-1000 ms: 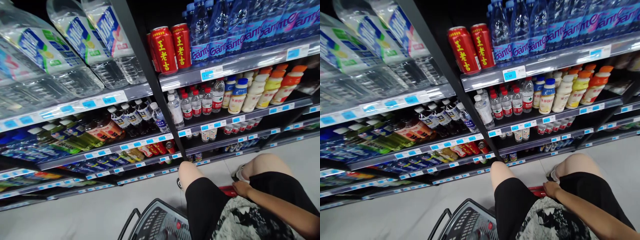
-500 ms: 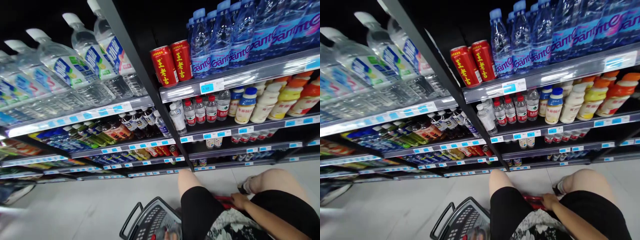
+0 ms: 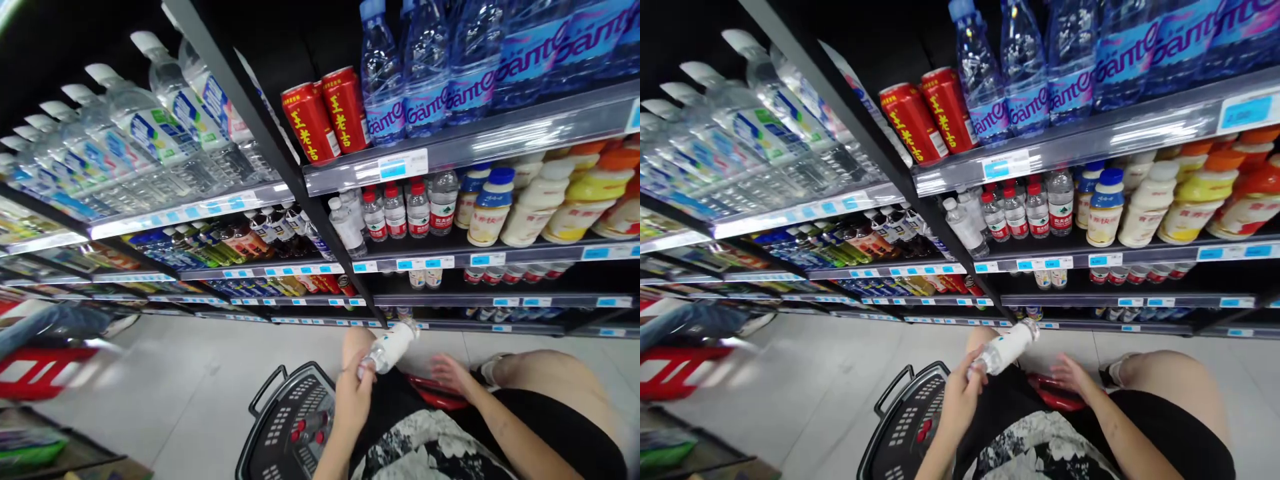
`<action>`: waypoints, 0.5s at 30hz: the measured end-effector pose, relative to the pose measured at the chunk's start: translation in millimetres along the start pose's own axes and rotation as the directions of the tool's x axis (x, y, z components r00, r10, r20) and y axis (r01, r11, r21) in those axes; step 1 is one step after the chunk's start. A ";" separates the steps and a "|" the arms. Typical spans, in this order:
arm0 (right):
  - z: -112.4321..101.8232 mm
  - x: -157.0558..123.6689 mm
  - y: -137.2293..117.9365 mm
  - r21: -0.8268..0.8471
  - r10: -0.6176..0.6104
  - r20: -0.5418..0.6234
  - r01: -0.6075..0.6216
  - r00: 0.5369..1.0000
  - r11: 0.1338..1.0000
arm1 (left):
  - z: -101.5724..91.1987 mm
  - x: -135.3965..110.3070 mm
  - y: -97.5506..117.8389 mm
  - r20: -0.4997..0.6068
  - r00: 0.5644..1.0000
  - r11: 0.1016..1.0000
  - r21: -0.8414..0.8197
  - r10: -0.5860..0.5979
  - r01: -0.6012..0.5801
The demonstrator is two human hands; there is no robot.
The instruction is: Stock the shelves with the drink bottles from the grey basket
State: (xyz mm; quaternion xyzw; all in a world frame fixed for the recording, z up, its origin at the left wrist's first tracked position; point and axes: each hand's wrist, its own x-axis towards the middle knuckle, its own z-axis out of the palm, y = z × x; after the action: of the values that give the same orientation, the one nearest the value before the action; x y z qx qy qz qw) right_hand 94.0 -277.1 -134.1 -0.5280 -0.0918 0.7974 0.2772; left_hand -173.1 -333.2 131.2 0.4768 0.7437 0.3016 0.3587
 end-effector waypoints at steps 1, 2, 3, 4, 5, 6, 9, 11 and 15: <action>-0.8 -9.4 -7.3 0.102 0.005 0.072 -0.012 0.997 0.995 | 16.5 3.6 4.1 0.080 0.997 0.999 -0.048 -0.005 0.009; -2.9 -18.3 -13.7 0.183 -0.010 0.146 -0.018 0.989 0.983 | 32.3 6.6 6.2 0.160 0.987 0.996 -0.081 -0.011 0.024; -6.2 -26.1 -18.9 0.241 -0.035 0.208 -0.016 0.977 0.970 | 46.9 9.3 6.8 0.234 0.972 0.994 -0.099 -0.016 0.040; -10.4 -32.6 -23.0 0.282 -0.064 0.255 -0.011 0.965 0.959 | 59.7 11.7 6.5 0.299 0.954 0.994 -0.101 -0.018 0.051; -15.3 -37.6 -26.1 0.299 -0.078 0.281 -0.010 0.956 0.954 | 70.2 13.9 5.5 0.350 0.937 0.994 -0.094 -0.018 0.055; -20.4 -41.0 -28.5 0.300 -0.084 0.284 -0.006 0.955 0.954 | 78.5 16.3 4.4 0.384 0.923 0.995 -0.083 -0.019 0.055; -33.3 -44.4 -34.3 0.289 -0.161 0.209 0.096 0.965 0.952 | 90.3 25.1 2.1 0.387 0.920 0.997 -0.025 -0.059 0.075; -37.3 -44.1 -38.8 0.281 -0.242 0.189 0.184 0.952 0.942 | 90.7 31.6 2.3 0.383 0.918 0.994 0.077 -0.104 0.081; -34.8 -42.8 -49.0 0.259 -0.227 0.313 0.147 0.922 0.955 | 86.5 38.4 7.9 0.427 0.902 0.947 0.313 -0.072 -0.072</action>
State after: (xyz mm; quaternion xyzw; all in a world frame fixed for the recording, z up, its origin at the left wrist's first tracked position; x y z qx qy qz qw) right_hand 154.3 -264.6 -93.6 -0.3356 -0.0955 0.8513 0.3918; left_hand -109.2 -285.6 79.5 0.5836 0.6845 0.0632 0.4323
